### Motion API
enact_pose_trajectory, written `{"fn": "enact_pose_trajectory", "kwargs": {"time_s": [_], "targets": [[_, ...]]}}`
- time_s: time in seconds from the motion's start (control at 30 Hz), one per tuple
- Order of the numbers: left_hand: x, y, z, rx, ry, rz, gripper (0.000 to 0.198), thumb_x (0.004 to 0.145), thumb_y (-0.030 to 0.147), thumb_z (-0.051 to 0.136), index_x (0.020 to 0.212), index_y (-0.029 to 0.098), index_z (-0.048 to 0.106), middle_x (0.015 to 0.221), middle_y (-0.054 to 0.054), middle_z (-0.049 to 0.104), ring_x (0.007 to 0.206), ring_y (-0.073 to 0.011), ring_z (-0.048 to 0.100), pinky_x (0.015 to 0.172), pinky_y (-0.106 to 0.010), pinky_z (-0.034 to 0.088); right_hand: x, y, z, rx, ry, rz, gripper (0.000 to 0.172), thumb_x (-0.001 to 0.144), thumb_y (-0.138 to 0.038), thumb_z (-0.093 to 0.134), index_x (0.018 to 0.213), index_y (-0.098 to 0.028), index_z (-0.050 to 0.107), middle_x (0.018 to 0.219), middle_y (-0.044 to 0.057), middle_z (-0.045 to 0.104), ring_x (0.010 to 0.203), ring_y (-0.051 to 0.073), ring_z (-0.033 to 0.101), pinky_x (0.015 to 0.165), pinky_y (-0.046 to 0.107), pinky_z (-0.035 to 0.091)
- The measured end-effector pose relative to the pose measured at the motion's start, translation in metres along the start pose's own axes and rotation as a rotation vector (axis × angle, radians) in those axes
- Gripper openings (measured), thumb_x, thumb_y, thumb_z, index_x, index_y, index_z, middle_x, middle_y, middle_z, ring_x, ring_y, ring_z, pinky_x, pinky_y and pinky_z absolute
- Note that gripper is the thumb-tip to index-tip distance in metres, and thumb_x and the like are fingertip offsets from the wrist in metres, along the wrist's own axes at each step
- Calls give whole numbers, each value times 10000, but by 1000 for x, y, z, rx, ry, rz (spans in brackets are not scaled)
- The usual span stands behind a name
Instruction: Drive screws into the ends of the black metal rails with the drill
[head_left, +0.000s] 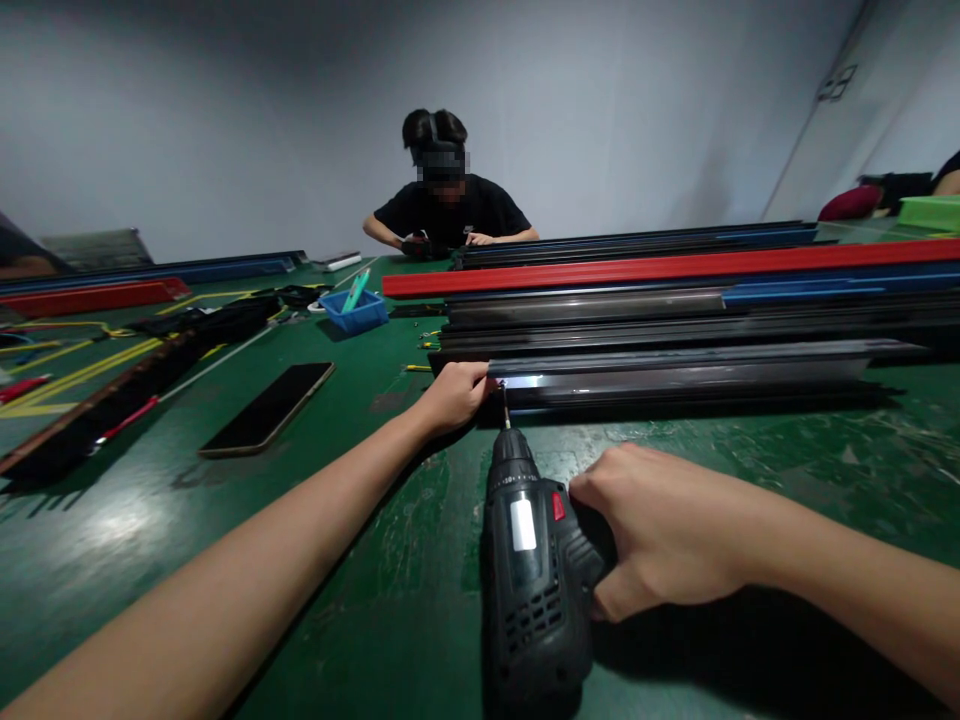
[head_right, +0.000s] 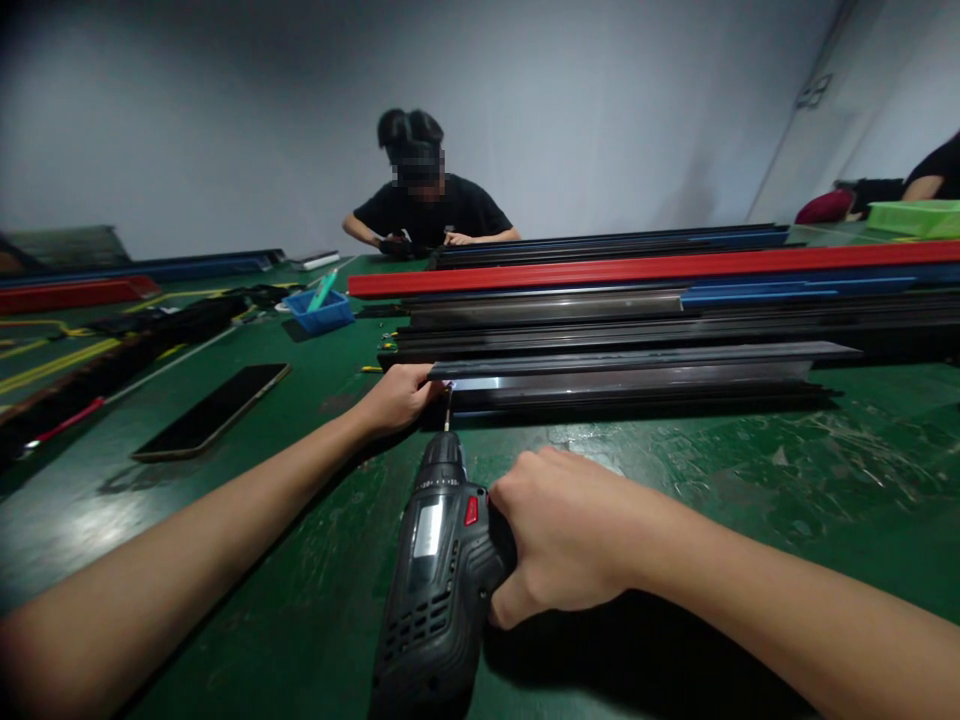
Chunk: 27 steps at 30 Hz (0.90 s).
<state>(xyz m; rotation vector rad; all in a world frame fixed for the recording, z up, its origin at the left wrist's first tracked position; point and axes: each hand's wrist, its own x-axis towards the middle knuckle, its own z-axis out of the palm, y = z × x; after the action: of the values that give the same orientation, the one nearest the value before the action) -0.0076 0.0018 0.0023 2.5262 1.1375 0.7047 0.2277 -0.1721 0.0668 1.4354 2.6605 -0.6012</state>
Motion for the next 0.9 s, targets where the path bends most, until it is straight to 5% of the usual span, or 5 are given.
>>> {"fn": "enact_pose_trajectory", "kwargs": {"time_s": [0.53,0.9], "targets": [[0,-2,1,12,19,-1,412,958,377,473,661,138,629,663,-42,641,665,-154,509,643,-253,339,-1,1,0,1,9,-14,446,629,-575,833,760,-165,716,616,13,604,494,130,379,457,294,250],[1,-2,2,1,28,4,449,967,419,450,664,146,636,592,-22,586,625,-146,481,614,-247,314,8,-4,-10,-79,-70,-27,464,629,-577,833,805,-150,782,682,59,691,555,179,528,513,311,299]]}}
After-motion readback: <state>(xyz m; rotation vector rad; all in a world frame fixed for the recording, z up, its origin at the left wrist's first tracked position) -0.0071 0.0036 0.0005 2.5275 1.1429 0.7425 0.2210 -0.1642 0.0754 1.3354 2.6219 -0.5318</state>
